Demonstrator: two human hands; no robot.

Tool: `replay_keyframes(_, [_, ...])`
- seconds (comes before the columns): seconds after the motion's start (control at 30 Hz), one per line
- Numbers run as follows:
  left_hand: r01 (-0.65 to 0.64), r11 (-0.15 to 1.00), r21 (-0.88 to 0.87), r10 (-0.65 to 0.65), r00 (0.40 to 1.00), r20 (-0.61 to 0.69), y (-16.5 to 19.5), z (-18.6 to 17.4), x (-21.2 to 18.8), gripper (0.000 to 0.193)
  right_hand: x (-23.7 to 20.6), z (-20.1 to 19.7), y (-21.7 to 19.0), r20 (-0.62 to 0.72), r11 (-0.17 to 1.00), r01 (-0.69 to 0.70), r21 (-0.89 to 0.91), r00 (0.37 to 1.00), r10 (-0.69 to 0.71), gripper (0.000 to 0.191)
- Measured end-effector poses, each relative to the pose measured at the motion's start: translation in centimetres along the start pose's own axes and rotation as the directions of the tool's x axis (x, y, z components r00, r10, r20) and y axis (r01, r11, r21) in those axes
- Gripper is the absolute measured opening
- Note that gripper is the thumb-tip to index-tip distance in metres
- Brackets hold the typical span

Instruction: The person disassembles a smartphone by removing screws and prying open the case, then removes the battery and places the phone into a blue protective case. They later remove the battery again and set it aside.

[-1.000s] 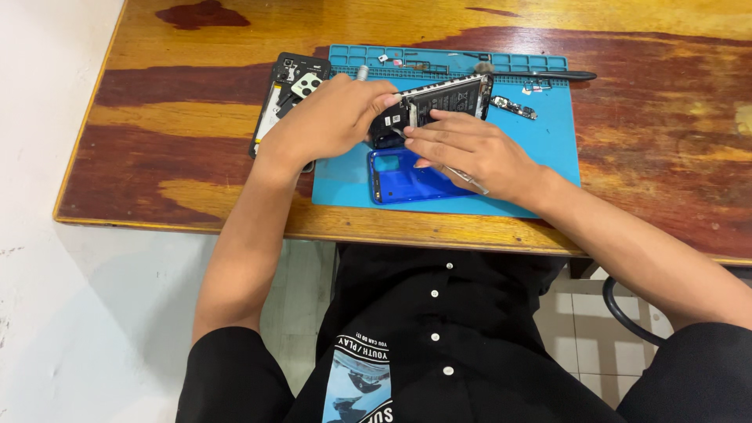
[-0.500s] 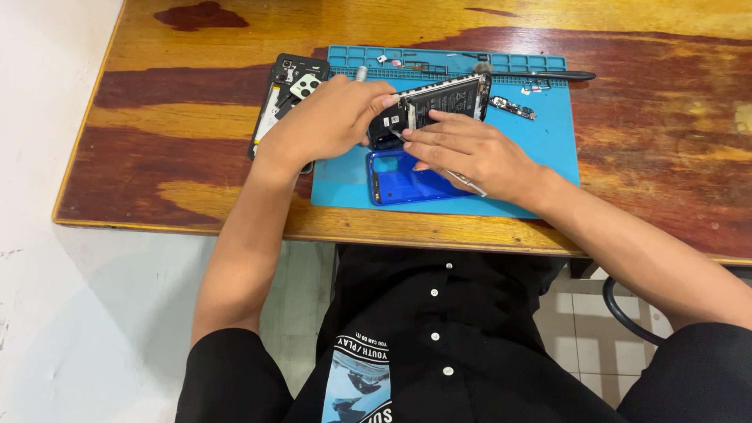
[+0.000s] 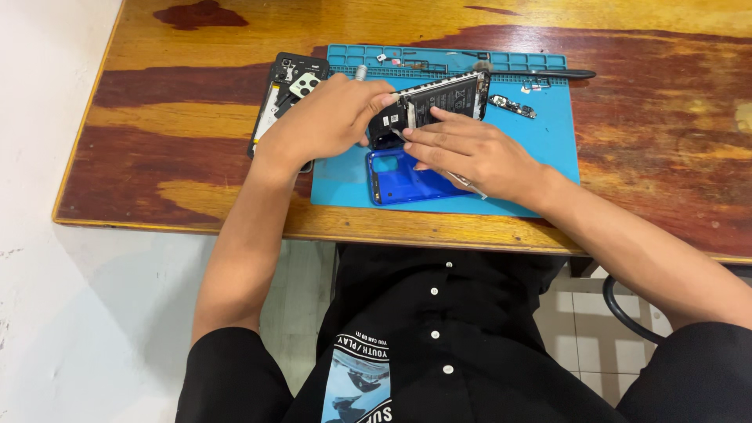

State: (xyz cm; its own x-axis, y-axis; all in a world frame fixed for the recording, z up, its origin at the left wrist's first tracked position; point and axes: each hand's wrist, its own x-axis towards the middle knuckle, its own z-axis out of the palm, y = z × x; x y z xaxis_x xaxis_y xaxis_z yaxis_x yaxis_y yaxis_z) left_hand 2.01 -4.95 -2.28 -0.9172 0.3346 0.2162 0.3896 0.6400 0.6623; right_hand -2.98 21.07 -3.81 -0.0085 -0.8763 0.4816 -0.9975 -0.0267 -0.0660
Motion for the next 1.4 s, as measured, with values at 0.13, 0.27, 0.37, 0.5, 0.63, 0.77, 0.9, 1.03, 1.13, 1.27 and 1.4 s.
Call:
replay_keyframes(0.13, [0.014, 1.0, -0.003, -0.014, 1.0, 0.005, 0.1, 0.0, 0.0, 0.032, 0.1, -0.1, -0.1, 0.018, 0.999, 0.004, -0.038, 1.0, -0.004, 0.032])
replay_keyframes(0.27, [-0.002, 1.0, -0.015, 0.002, 1.0, -0.005, 0.2, 0.0, 0.0, 0.032, 0.2, -0.2, -0.2, 0.027, 0.998, 0.022, -0.052, 0.999, -0.021, 0.035])
replay_keyframes(0.37, [0.001, 1.0, -0.012, -0.001, 1.0, -0.002, 0.3, -0.1, 0.0, 0.032, 0.3, -0.2, -0.3, 0.021, 0.995, 0.048, -0.092, 0.999, -0.046, 0.034])
replay_keyframes(0.5, [0.011, 0.999, -0.032, -0.011, 1.0, -0.004, 0.7, -0.1, 0.0, 0.033, 0.5, 0.0, -0.7, 0.04, 0.936, 0.147, -0.321, 0.989, -0.141, 0.032])
replay_keyframes(0.63, [0.019, 0.999, -0.051, -0.018, 1.0, 0.006, 1.0, -0.1, -0.1, 0.034, 1.0, 0.9, -1.6, 0.005, 0.875, 0.175, -0.451, 0.981, -0.193, 0.025])
replay_keyframes(0.77, [0.024, 0.998, -0.063, -0.023, 0.999, 0.023, 1.1, -0.2, -0.2, 0.035, 1.3, 0.9, -1.3, -0.094, 0.997, -0.076, -0.009, 0.993, 0.075, 0.027])
replay_keyframes(0.9, [0.037, 0.998, -0.06, -0.036, 0.999, 0.02, 1.1, -0.1, -0.2, 0.032, 1.4, 0.8, -0.8, -0.17, 0.951, -0.172, 0.257, 0.961, 0.22, 0.023])
replay_keyframes(1.03, [0.016, 0.999, -0.047, -0.015, 0.999, 0.03, 1.0, -0.2, -0.3, 0.031, 1.2, 1.3, -0.6, -0.143, 0.9, -0.309, 0.307, 0.92, 0.365, 0.017])
replay_keyframes(1.13, [0.012, 0.999, -0.047, -0.01, 0.999, 0.034, 0.9, -0.2, -0.4, 0.03, 1.2, 1.6, -0.4, -0.181, 0.902, -0.311, 0.298, 0.91, 0.373, 0.014])
replay_keyframes(1.27, [0.0, 0.999, -0.036, 0.001, 0.999, 0.039, 0.9, -0.3, -0.3, 0.03, 1.3, 1.6, -0.3, -0.148, 0.869, -0.372, 0.325, 0.888, 0.435, 0.013])
replay_keyframes(1.4, [0.014, 0.999, -0.046, -0.012, 0.999, 0.048, 0.9, -0.3, -0.3, 0.03, 1.1, 0.6, -0.6, -0.154, 0.848, -0.371, 0.378, 0.878, 0.453, 0.014])
